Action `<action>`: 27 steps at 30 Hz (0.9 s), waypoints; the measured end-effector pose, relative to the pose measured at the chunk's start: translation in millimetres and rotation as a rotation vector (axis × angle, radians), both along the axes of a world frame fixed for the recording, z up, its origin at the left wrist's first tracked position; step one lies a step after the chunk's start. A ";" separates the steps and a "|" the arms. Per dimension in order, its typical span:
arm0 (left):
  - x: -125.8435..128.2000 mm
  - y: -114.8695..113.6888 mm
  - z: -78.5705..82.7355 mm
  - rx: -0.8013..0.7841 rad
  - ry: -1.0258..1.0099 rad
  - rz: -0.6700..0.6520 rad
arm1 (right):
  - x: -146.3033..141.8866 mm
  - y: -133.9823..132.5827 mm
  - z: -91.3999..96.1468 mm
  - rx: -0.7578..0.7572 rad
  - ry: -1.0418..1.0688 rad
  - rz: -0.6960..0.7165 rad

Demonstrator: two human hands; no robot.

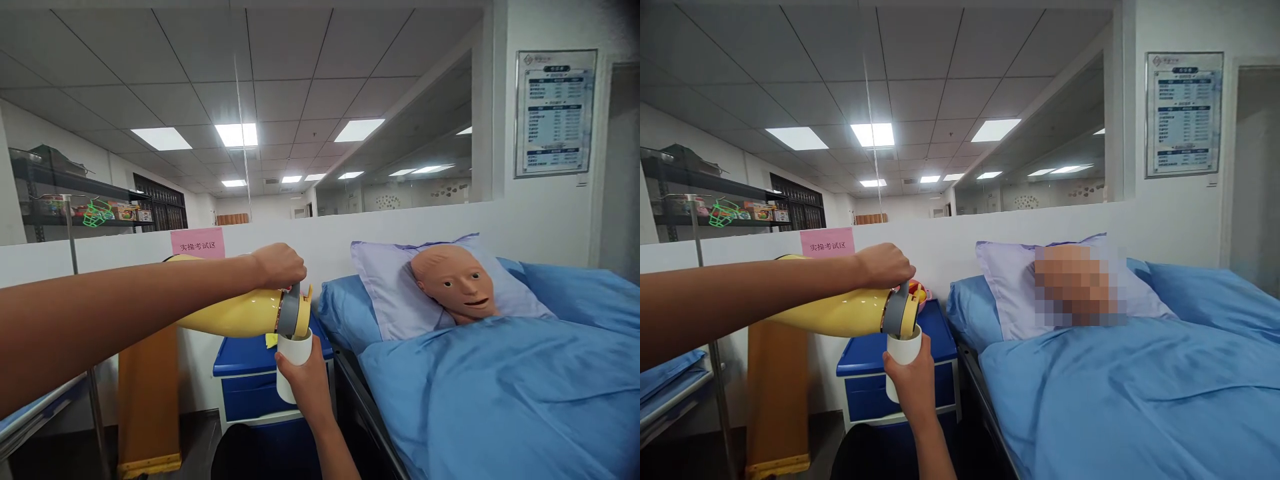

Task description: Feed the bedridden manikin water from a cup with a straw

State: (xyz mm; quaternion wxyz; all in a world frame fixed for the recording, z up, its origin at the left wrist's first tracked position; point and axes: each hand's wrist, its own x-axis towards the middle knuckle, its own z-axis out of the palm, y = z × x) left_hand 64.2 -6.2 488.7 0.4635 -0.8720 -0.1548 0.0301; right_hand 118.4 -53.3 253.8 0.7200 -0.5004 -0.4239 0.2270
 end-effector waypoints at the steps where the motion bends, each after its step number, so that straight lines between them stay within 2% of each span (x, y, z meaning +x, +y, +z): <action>1: 1.6 -0.8 0.6 0.014 0.032 0.003 | 1.0 0.1 0.1 0.000 0.000 -0.006; 10: 11.8 -1.5 7.8 0.074 0.090 -0.018 | 10.8 2.4 0.9 0.018 0.017 -0.037; 19: 23.2 -9.9 16.6 0.113 0.087 -0.001 | 12.5 -0.4 2.2 0.032 0.038 0.002; 27: 23.5 -13.4 23.5 0.081 0.031 0.019 | 16.8 -2.3 5.6 0.047 0.011 -0.028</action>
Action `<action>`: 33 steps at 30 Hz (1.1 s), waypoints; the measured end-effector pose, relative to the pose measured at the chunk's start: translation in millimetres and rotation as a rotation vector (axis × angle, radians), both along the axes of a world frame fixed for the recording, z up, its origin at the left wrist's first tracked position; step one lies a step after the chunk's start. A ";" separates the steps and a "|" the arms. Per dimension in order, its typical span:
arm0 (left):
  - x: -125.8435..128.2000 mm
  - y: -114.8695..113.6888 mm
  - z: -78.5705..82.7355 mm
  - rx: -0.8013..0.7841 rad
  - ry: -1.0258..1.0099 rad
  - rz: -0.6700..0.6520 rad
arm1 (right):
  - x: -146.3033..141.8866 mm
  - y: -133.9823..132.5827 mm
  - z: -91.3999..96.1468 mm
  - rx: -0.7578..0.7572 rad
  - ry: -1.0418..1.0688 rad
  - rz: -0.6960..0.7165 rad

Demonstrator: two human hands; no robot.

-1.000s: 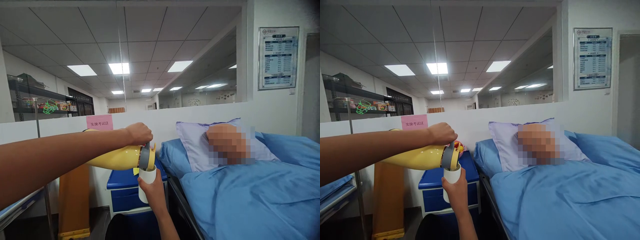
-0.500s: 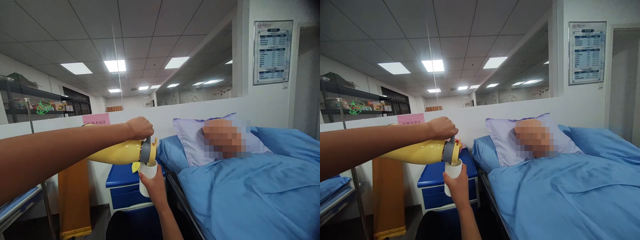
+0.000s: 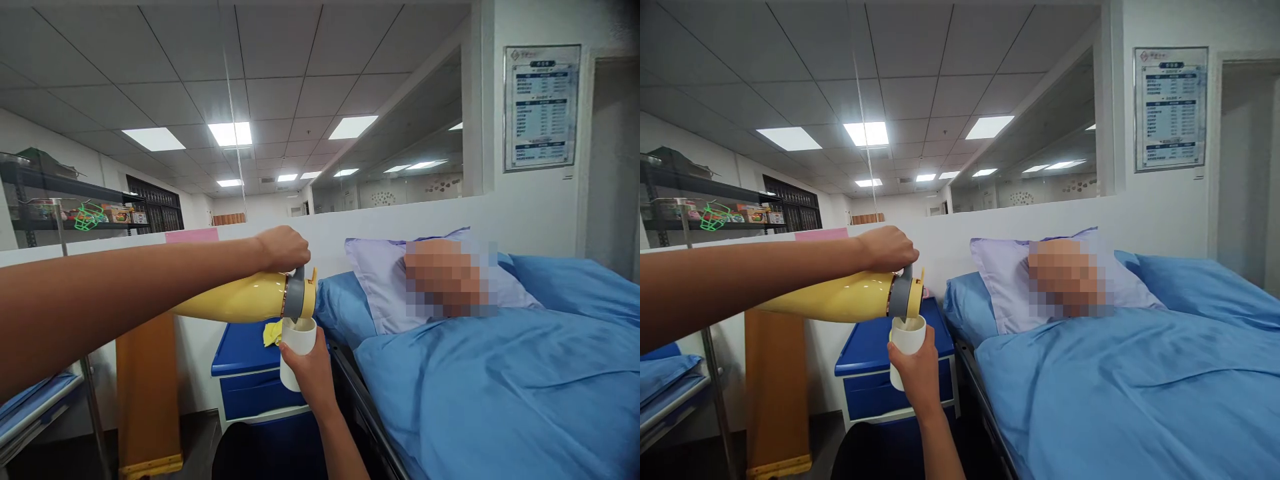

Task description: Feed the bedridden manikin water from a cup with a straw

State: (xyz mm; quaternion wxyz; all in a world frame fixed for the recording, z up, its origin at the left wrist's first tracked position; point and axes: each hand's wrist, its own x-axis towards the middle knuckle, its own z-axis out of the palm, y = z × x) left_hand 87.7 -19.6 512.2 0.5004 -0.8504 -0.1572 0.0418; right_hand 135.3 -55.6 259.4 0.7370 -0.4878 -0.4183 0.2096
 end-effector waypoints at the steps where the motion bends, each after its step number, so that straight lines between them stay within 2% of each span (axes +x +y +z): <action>1: 0.1 -0.2 1.0 -0.007 -0.015 0.004 | 0.5 -0.1 0.1 0.000 0.001 0.000; 6: 0.3 -0.4 5.5 -0.009 -0.042 0.007 | 1.8 -0.7 0.2 0.013 0.009 -0.013; 12: -0.7 0.0 4.3 0.040 0.038 0.007 | 1.8 -2.8 0.7 0.021 0.029 -0.003; 18: -2.3 2.0 4.1 -0.015 -0.031 0.036 | 1.5 -4.2 0.4 -0.002 0.013 0.003; 25: -0.2 7.3 3.9 -0.051 -0.056 0.011 | -2.1 -2.7 -1.1 0.000 0.018 0.011; 33: 0.8 7.2 1.1 -0.040 -0.055 0.011 | -1.9 0.0 -2.8 0.009 0.014 -0.024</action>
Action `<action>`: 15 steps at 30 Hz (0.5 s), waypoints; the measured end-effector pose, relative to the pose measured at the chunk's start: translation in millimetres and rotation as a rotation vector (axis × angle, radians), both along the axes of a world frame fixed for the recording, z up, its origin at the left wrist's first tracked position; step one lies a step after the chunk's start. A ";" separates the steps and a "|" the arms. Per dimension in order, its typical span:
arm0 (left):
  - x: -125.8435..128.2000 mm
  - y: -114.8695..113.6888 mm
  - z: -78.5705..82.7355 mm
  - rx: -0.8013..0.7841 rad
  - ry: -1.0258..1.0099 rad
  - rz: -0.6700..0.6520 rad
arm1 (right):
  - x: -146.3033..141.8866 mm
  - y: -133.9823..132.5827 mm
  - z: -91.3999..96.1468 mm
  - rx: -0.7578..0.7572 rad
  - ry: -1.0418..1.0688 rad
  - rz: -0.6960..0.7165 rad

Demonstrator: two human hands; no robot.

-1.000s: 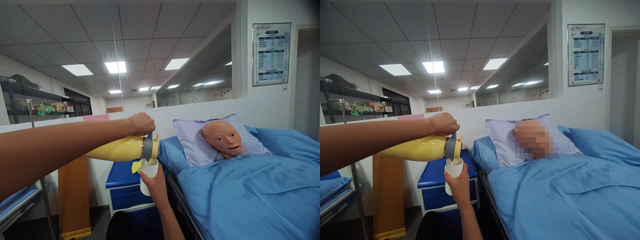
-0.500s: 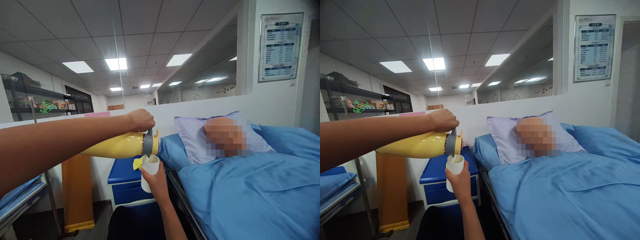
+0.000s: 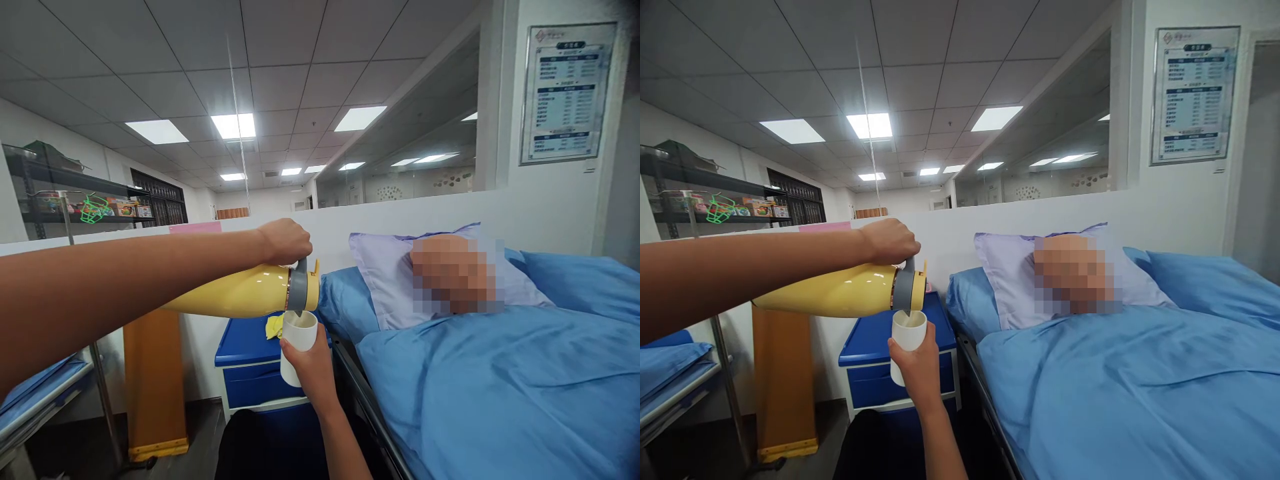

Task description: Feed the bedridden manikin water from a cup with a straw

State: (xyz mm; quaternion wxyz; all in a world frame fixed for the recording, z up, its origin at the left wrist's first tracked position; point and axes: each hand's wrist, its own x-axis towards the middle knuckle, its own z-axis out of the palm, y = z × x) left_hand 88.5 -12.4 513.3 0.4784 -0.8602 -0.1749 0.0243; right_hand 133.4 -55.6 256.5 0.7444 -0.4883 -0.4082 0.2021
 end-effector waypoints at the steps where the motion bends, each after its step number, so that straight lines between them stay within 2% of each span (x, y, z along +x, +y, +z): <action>1: 0.1 0.2 -0.6 -0.001 0.001 0.001 | 0.6 0.0 -0.1 -0.003 0.002 0.005; 15: 2.2 3.1 -4.5 -0.017 0.009 -0.003 | 1.0 -2.7 0.7 -0.014 0.032 0.010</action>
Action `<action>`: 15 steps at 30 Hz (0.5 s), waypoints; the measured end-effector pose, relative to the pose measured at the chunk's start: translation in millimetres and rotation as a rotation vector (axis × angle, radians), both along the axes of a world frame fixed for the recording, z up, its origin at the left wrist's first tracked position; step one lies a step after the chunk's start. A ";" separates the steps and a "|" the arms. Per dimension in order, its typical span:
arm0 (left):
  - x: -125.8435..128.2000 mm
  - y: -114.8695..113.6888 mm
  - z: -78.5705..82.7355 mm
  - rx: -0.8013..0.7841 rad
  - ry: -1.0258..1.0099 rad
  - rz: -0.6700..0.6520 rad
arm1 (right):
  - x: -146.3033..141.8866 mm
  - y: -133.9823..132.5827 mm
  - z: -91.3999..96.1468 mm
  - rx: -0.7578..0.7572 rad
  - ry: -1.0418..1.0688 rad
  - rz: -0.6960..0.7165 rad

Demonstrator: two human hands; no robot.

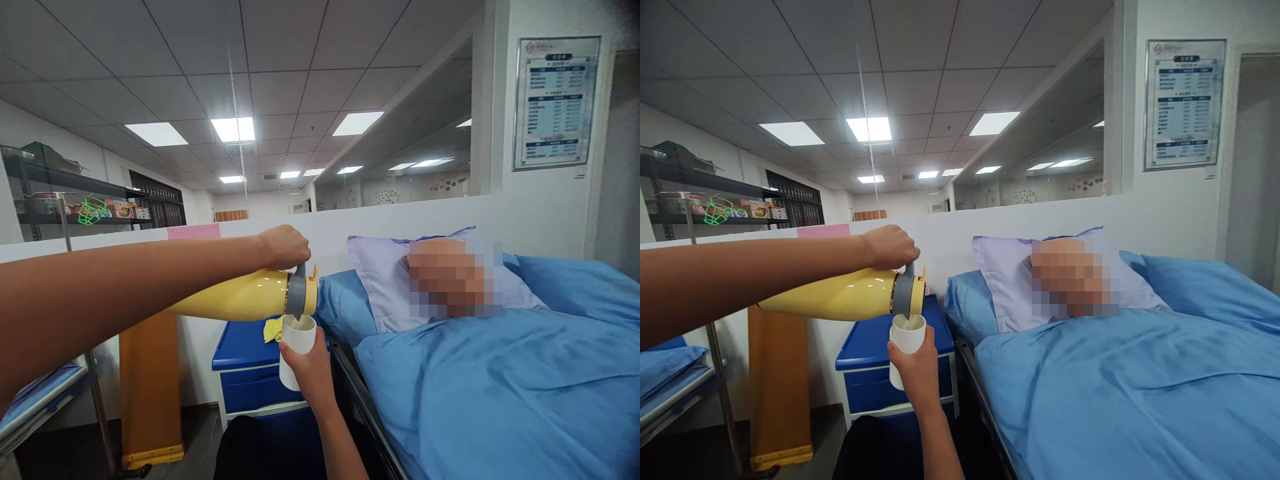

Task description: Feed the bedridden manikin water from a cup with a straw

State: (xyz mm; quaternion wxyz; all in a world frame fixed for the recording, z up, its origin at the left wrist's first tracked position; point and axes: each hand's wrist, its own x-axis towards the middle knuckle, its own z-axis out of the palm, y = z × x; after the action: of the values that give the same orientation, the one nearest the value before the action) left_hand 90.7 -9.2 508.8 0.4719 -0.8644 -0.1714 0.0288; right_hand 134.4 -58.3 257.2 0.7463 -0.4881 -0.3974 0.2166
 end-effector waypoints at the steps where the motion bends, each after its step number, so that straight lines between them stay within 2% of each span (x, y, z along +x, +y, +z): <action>1: 0.1 -0.1 -0.1 -0.007 -0.006 -0.002 | -0.3 0.2 -0.4 0.005 0.001 -0.001; 15: -3.1 3.8 -4.3 -0.010 0.010 0.003 | 5.3 4.9 -3.1 -0.015 -0.016 0.020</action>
State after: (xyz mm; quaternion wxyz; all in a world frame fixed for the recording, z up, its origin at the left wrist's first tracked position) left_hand 87.6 -5.4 504.5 0.4684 -0.8662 -0.1704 0.0347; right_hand 139.7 -53.5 254.1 0.7371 -0.4916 -0.4066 0.2229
